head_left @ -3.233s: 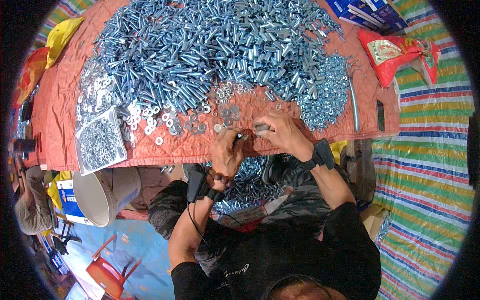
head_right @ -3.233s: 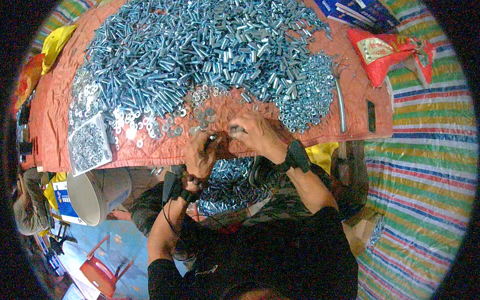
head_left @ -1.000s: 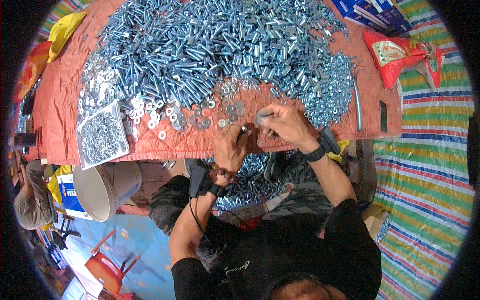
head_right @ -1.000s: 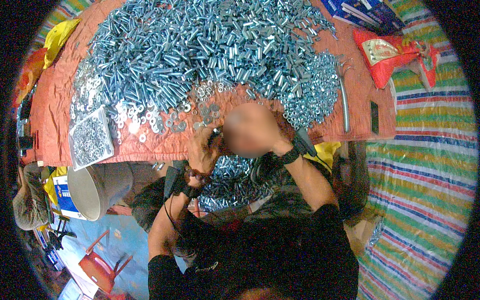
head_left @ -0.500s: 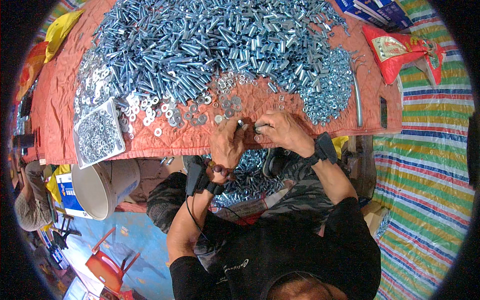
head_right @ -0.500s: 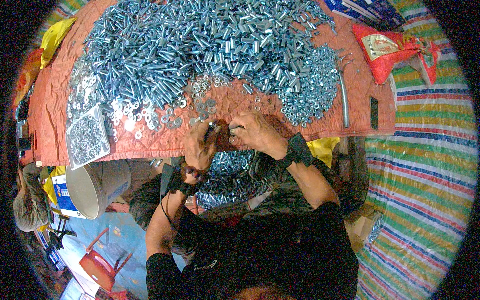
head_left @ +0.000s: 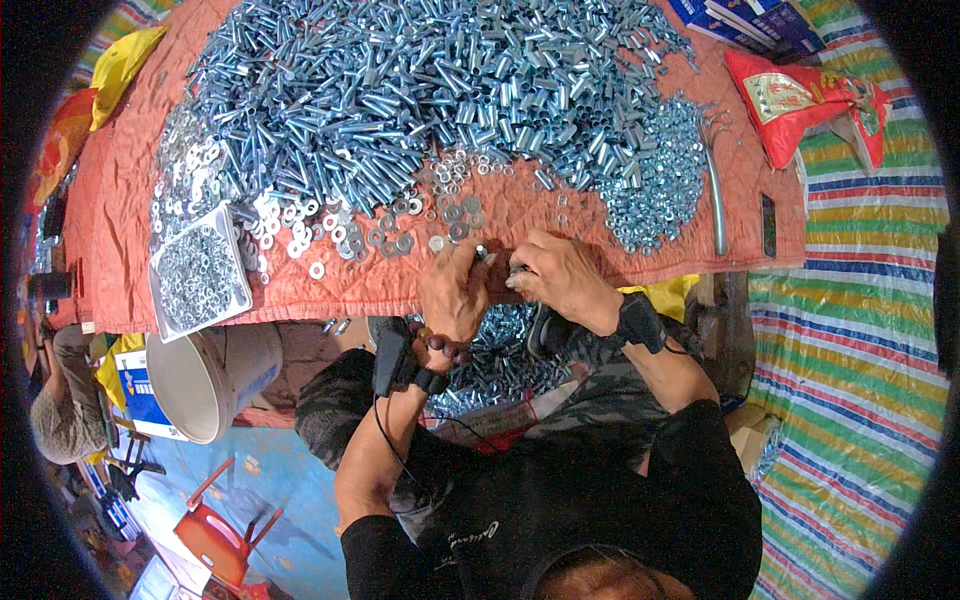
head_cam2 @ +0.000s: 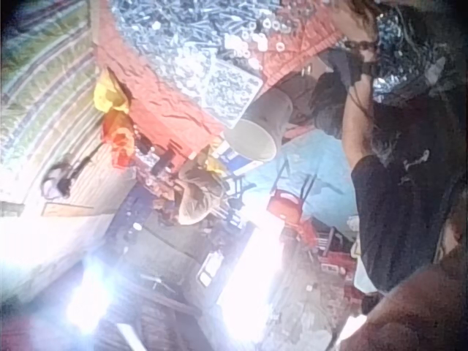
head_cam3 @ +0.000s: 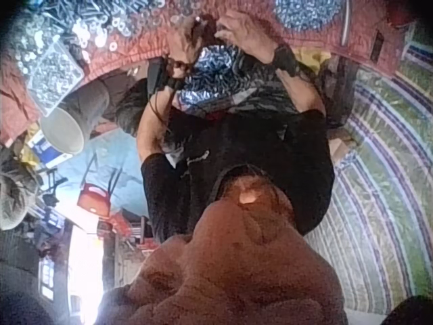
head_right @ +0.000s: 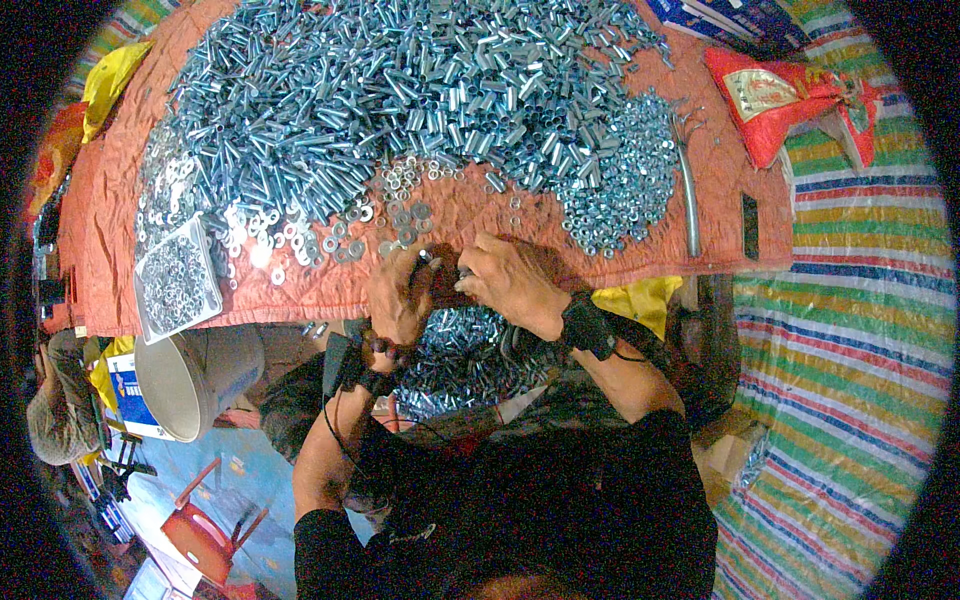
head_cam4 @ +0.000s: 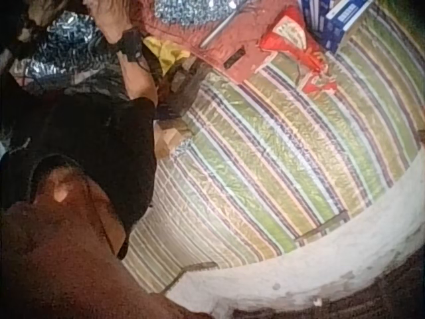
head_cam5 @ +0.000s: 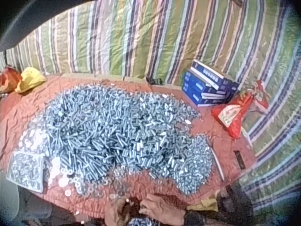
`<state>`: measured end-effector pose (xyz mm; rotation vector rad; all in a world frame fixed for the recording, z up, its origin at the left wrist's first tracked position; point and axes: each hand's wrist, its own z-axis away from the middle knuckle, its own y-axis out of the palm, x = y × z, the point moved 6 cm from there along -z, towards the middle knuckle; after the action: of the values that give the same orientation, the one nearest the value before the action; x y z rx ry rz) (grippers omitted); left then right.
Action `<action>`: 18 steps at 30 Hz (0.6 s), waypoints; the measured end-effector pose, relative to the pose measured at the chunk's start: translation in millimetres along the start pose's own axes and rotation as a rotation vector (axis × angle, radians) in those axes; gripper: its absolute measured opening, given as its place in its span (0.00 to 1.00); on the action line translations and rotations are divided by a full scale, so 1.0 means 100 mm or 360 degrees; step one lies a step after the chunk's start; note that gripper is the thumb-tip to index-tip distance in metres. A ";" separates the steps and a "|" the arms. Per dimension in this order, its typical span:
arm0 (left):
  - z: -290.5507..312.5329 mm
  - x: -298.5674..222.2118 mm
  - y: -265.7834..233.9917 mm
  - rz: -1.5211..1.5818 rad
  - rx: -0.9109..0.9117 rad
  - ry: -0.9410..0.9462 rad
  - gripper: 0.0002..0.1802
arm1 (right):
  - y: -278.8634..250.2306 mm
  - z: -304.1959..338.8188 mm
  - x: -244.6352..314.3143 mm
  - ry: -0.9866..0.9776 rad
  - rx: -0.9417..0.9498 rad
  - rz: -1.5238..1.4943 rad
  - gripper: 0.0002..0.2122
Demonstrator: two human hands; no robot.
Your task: Assembling bolts, washers, and nuts from a large pile on a table.
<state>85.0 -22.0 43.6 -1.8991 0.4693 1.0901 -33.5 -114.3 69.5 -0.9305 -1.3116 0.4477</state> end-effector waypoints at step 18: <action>0.02 0.02 -0.01 0.0178 0.0057 -0.0020 0.15 | 0.17 -0.20 -0.21 0.0818 -0.0214 -0.1576 0.10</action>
<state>86.4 -19.6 42.0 -1.8522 0.5898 1.1577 -15.7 -126.5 43.3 -0.3622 -1.1591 -0.6156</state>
